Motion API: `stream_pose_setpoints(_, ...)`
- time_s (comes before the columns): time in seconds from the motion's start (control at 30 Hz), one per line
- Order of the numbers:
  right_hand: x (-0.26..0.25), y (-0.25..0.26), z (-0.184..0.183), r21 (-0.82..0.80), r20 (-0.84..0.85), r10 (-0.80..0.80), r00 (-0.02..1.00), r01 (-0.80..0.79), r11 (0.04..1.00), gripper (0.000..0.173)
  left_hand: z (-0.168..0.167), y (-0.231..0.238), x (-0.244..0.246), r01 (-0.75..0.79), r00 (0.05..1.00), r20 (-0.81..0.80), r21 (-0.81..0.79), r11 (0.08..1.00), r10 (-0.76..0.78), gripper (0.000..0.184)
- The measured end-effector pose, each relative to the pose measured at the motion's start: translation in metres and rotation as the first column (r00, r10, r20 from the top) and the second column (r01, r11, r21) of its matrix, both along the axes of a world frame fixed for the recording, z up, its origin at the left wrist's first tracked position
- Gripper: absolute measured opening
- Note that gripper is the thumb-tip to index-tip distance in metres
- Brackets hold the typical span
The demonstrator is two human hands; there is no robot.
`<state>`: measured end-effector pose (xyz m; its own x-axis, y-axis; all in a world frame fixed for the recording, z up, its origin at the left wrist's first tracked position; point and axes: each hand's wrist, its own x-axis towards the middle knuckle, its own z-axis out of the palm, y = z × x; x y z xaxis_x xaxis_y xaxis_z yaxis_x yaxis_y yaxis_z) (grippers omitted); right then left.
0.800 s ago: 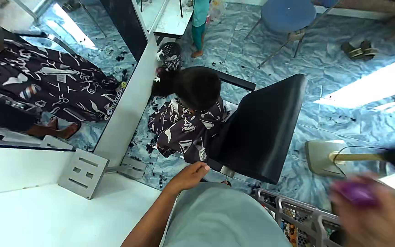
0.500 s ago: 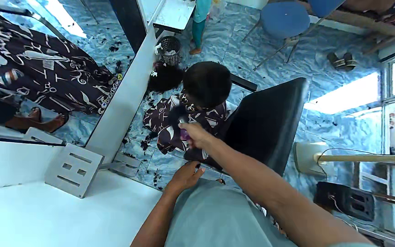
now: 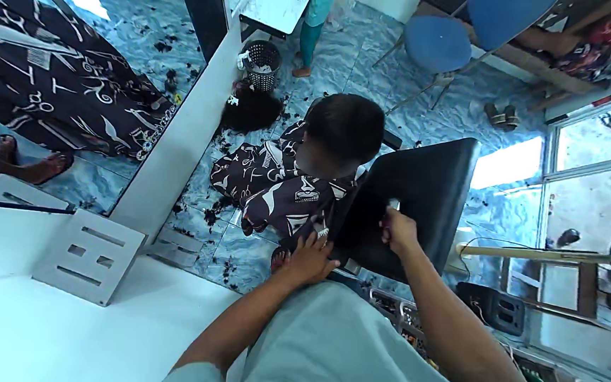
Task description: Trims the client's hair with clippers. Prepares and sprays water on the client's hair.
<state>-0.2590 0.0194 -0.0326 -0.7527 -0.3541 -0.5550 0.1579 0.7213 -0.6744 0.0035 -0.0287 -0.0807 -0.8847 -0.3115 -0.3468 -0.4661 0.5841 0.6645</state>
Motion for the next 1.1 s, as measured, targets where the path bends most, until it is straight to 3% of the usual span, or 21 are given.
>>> stream_pose_setpoints(0.1,0.013,-0.009,0.024,-0.334,0.071,-0.128,0.989,0.145,0.932,0.028,-0.053,-0.046,0.014,0.115,0.98,-0.129,-0.239,0.964,-0.149,0.054)
stream_pose_setpoints(0.2,0.028,-0.039,0.023,-0.488,0.059,-0.159,0.986,0.168,0.857,0.036,-0.049,-0.087,0.089,0.041,0.986,-0.142,-0.321,0.946,-0.091,0.038)
stream_pose_setpoints(0.23,0.041,-0.04,0.011,-0.444,0.012,-0.085,0.996,0.081,0.892,0.039,-0.038,-0.091,0.12,-0.009,0.979,-0.194,-0.373,0.928,-0.069,0.039)
stream_pose_setpoints(0.27,0.057,-0.032,0.0,-0.343,-0.042,0.119,0.992,-0.126,0.931,0.039,-0.028,-0.092,0.149,-0.045,0.978,-0.205,-0.394,0.918,-0.04,0.047)
stream_pose_setpoints(0.3,0.069,-0.024,-0.006,-0.219,-0.036,0.438,0.898,-0.435,0.873,0.041,-0.021,-0.091,0.175,-0.103,0.981,-0.193,-0.396,0.912,0.027,0.052)
stream_pose_setpoints(0.33,0.079,-0.021,-0.006,-0.13,0.005,0.696,0.718,-0.69,0.712,0.039,-0.018,-0.089,0.197,-0.192,0.978,-0.157,-0.385,0.903,0.141,0.053)
stream_pose_setpoints(0.37,0.088,-0.019,0.003,-0.098,0.071,0.801,0.595,-0.795,0.599,0.037,-0.017,-0.087,0.216,-0.305,0.952,-0.108,-0.359,0.882,0.286,0.052)
stream_pose_setpoints(0.4,0.092,-0.017,0.018,-0.138,0.128,0.796,0.592,-0.784,0.606,0.034,-0.019,-0.084,0.231,-0.428,0.899,-0.063,-0.332,0.841,0.432,0.047)
stream_pose_setpoints(0.47,0.074,-0.017,0.061,-0.33,0.181,0.619,0.765,-0.545,0.77,0.033,-0.031,-0.075,0.246,-0.659,0.737,-0.04,-0.264,0.704,0.674,0.042)
stream_pose_setpoints(0.5,0.058,-0.022,0.08,-0.434,0.149,0.535,0.832,-0.431,0.791,0.034,-0.04,-0.066,0.248,-0.749,0.647,-0.046,-0.228,0.623,0.761,0.043)
stream_pose_setpoints(0.57,0.026,-0.047,0.109,-0.543,-0.033,0.421,0.906,-0.37,0.754,0.035,-0.056,-0.042,0.241,-0.859,0.502,-0.05,-0.151,0.49,0.864,0.041)
stream_pose_setpoints(0.63,-0.011,-0.091,0.118,-0.523,-0.299,0.249,0.921,-0.376,0.765,0.034,-0.068,-0.022,0.219,-0.872,0.484,-0.046,-0.107,0.478,0.874,0.038)
stream_pose_setpoints(0.7,-0.046,-0.129,0.122,-0.466,-0.427,0.098,0.899,-0.311,0.828,0.035,-0.065,-0.01,0.19,-0.807,0.589,-0.057,-0.092,0.583,0.806,0.039)
stream_pose_setpoints(0.73,-0.051,-0.138,0.129,-0.455,-0.452,0.104,0.886,-0.329,0.828,0.033,-0.059,-0.011,0.173,-0.77,0.638,-0.077,-0.108,0.629,0.767,0.042)
stream_pose_setpoints(0.83,-0.041,-0.169,0.155,-0.298,-0.571,0.381,0.728,-0.616,0.73,0.031,-0.032,-0.03,0.109,-0.695,0.707,-0.336,-0.166,0.7,0.622,0.05)
stream_pose_setpoints(0.9,-0.046,-0.192,0.155,-0.145,-0.643,0.366,0.673,-0.576,0.805,0.038,0.004,-0.047,0.059,-0.566,0.73,-0.547,-0.15,0.811,0.409,0.048)
stream_pose_setpoints(0.93,-0.054,-0.196,0.16,-0.203,-0.648,0.256,0.717,-0.487,0.85,0.043,0.022,-0.062,0.031,-0.466,0.718,-0.645,-0.166,0.869,0.261,0.045)
stream_pose_setpoints(0.97,-0.058,-0.191,0.167,-0.363,-0.592,0.101,0.799,-0.377,0.852,0.047,0.043,-0.079,0.003,-0.361,0.698,-0.708,-0.218,0.907,0.108,0.042)
stream_pose_setpoints(1.03,-0.061,-0.154,0.179,-0.694,-0.328,-0.106,0.939,-0.163,0.701,0.05,0.084,-0.108,-0.047,-0.23,0.664,-0.733,-0.389,0.892,-0.148,0.044)
stream_pose_setpoints(1.1,-0.067,-0.078,0.181,-0.812,-0.157,-0.163,0.974,-0.033,0.582,0.047,0.12,-0.138,-0.09,-0.164,0.674,-0.662,-0.566,0.808,-0.327,0.053)
